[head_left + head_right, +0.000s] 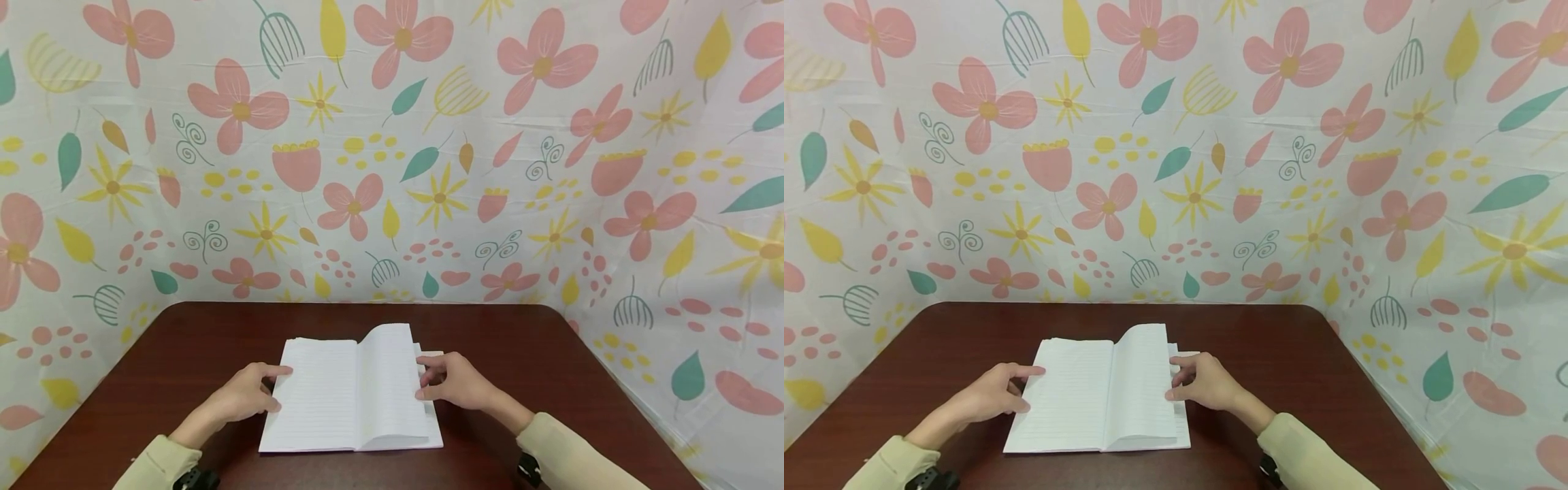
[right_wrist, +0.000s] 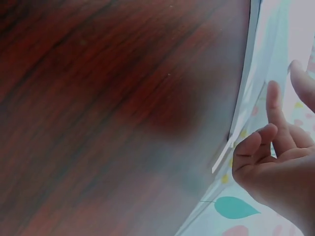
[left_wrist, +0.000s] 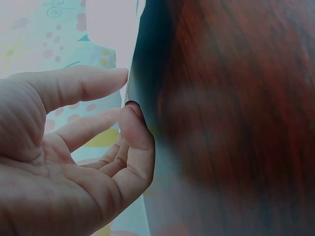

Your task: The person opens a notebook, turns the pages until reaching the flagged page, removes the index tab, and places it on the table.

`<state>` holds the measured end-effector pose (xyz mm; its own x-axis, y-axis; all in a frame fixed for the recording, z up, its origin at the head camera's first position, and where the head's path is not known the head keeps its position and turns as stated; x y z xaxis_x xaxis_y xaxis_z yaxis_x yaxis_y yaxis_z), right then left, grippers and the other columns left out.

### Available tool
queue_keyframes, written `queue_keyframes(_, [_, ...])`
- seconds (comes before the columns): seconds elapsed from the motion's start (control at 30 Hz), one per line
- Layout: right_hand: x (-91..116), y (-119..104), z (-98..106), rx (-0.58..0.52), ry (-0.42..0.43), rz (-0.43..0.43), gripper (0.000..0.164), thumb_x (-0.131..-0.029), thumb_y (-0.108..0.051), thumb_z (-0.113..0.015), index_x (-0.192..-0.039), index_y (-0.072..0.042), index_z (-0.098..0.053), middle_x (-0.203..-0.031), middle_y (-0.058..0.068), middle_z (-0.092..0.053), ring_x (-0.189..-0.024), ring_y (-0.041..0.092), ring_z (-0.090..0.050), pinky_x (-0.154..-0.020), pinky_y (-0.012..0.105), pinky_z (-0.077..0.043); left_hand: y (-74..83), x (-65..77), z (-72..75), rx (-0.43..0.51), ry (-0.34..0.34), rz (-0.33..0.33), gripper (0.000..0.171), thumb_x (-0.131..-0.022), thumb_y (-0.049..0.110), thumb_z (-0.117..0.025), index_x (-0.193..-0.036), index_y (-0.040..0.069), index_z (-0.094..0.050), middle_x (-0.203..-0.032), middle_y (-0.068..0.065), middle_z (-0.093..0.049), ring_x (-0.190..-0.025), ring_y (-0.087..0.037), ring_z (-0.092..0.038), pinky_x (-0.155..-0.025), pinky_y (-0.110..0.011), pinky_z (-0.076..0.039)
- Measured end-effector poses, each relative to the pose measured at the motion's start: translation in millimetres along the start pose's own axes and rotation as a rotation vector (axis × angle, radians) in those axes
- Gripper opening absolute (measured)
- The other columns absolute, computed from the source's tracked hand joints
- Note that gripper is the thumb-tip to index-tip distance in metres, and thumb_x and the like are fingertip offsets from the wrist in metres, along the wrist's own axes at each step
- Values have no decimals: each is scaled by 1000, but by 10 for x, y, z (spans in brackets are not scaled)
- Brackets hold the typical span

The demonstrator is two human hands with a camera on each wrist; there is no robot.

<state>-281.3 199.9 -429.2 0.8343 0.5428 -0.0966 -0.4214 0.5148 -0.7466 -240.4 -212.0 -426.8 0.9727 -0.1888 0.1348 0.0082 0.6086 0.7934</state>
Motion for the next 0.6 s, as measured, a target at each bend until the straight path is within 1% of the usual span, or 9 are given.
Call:
queue_keyframes(0.17, [-9, -35, -7, -48, 30, -5, 71, -87, -12, -88, -144, 14, -55, -86, 1, -73, -84, 15, -64, -63, 24, -46, 2, 6, 3, 5, -5, -3, 67, -76, -13, -78, -141, -1, -65, -120, -18, -57, -60, -21, -54, -59, -37, -44])
queue_keyframes(0.3, [-1, -91, -36, -82, 38, 13, 73, -88, -10, -87, -146, 16, -51, -86, 2, -73, -83, 17, -65, -68, 25, -49, 0, 11, 2, 6, -7, 0, 67, -76, -13, -78, -141, -2, -65, -118, -18, -58, -63, -22, -57, -61, -37, -47])
queue_keyframes(0.43, [-2, -142, -71, -77, 36, 7, 78, -88, -12, -87, -151, 12, -47, -87, 0, -75, -77, 18, -61, -70, 24, -46, 0, 12, 0, 10, -8, -2, 67, -76, -13, -78, -140, -3, -65, -118, -18, -58, -64, -23, -58, -61, -37, -48])
queue_keyframes(0.53, [-16, -173, -89, -53, 35, 15, 76, -89, -12, -86, -152, 8, -49, -88, -2, -75, -71, 17, -55, -66, 23, -41, 1, 8, 3, 13, -8, -5, 67, -75, -13, -78, -140, -3, -65, -119, -18, -58, -64, -23, -59, -61, -37, -48])
queue_keyframes(0.6, [-29, -196, -94, -53, 33, 31, 72, -89, -10, -86, -150, 7, -52, -88, -2, -75, -68, 15, -51, -64, 23, -40, 3, 5, 6, 12, -8, -6, 67, -75, -13, -78, -140, -3, -65, -119, -18, -58, -64, -23, -58, -61, -38, -48])
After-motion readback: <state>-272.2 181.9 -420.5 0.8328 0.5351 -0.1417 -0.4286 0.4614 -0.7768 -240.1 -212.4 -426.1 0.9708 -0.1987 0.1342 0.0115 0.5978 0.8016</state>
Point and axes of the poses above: each hand's wrist, its own x-axis away from the middle knuckle, its own z-axis out of the back of the hand, y = z × x, the point moved 1 cm from there along -x, towards the middle knuckle
